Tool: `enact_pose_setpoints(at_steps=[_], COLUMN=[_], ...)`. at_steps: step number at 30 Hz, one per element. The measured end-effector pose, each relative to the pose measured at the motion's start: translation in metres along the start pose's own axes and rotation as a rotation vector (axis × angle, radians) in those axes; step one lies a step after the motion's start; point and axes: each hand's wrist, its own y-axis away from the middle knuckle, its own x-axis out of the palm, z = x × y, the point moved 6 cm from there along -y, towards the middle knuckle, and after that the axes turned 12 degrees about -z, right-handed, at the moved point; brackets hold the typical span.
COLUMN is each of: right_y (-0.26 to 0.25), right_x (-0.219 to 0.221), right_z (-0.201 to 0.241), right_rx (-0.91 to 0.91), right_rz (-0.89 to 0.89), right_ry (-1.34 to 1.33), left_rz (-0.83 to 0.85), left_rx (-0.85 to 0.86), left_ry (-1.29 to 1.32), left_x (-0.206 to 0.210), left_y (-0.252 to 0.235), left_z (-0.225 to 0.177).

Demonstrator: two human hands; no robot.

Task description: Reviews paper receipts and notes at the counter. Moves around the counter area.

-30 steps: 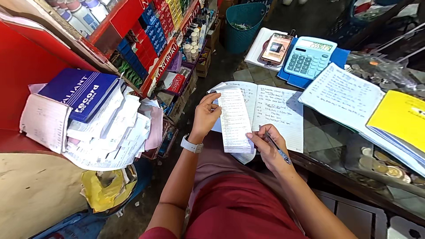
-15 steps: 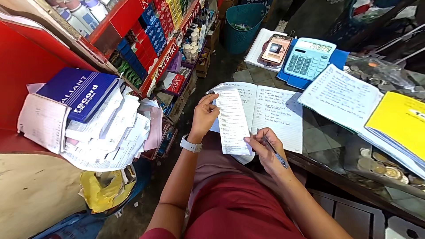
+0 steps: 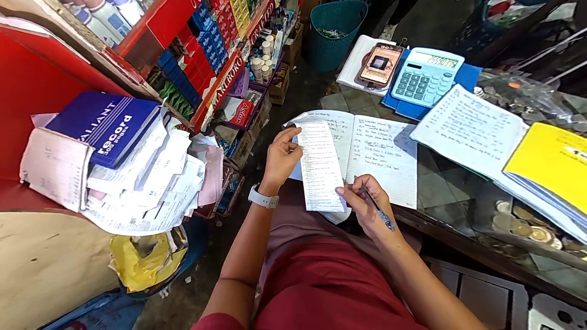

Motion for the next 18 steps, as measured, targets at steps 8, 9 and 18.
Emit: enact_pose_setpoints(at_steps=[8,9,18], right_y=[-0.0002,-0.0002,0.0007], right_x=[-0.0007,-0.0006,-0.0001], right_z=[-0.0009,-0.0006,0.0010], right_rx=[-0.005,-0.005,-0.004], right_rz=[0.000,-0.001,-0.004], right_ry=[-0.005,-0.007,-0.006], left_rz=[0.005,0.006,0.009], left_rx=[-0.005,-0.004,-0.001], left_ry=[-0.008,-0.008,0.004], left_x=[0.0009,0.0009,0.0008], left_y=[-0.0004,-0.0004,0.0003], left_z=[0.0002,0.0001,-0.0006])
